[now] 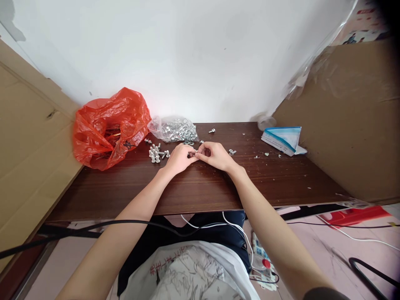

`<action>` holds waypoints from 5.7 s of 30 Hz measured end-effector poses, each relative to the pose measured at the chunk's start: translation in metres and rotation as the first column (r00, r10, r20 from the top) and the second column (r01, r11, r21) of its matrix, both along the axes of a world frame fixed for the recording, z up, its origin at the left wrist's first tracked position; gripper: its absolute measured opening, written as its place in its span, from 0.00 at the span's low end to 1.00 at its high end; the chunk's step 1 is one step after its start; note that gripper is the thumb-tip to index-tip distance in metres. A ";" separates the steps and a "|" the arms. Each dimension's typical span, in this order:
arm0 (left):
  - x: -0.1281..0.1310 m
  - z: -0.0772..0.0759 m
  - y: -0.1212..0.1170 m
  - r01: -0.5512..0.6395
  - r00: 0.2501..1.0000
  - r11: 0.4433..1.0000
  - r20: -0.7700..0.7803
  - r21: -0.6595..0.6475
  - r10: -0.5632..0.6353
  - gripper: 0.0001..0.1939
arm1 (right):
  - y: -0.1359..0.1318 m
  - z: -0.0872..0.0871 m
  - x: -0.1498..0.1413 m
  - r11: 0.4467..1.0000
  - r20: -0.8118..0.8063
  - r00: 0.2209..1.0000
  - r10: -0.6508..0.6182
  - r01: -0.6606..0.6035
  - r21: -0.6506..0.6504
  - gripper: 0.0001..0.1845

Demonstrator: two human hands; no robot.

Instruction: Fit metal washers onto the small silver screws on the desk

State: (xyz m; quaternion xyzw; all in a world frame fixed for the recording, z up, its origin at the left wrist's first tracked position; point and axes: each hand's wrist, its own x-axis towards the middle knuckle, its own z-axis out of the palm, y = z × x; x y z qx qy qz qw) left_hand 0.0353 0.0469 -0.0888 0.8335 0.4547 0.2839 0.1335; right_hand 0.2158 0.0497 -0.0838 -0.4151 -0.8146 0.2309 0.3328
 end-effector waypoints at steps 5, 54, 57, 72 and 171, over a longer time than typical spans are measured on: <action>0.000 -0.001 0.000 0.003 1.000 1.000 0.008 0.002 -0.004 0.10 | 0.000 0.000 0.000 1.000 0.017 1.000 -0.015 0.015 0.021 0.13; 0.001 0.002 -0.002 -0.020 1.000 0.999 -0.014 -0.027 0.020 0.06 | 0.003 -0.005 -0.003 0.992 0.076 0.994 -0.073 0.064 0.105 0.08; 0.001 0.002 -0.002 -0.025 1.000 0.999 -0.018 -0.033 0.025 0.05 | 0.003 -0.005 -0.003 0.992 0.079 0.994 -0.075 0.066 0.105 0.08; 0.001 0.001 -0.002 -0.020 1.000 0.999 -0.008 -0.037 0.020 0.06 | 0.002 -0.004 -0.002 0.993 0.074 0.995 -0.064 0.057 0.099 0.08; 0.003 0.001 -0.004 -0.095 0.995 0.995 -0.001 -0.019 0.095 0.10 | -0.001 0.000 -0.004 1.000 -0.002 1.000 0.008 -0.008 0.016 0.08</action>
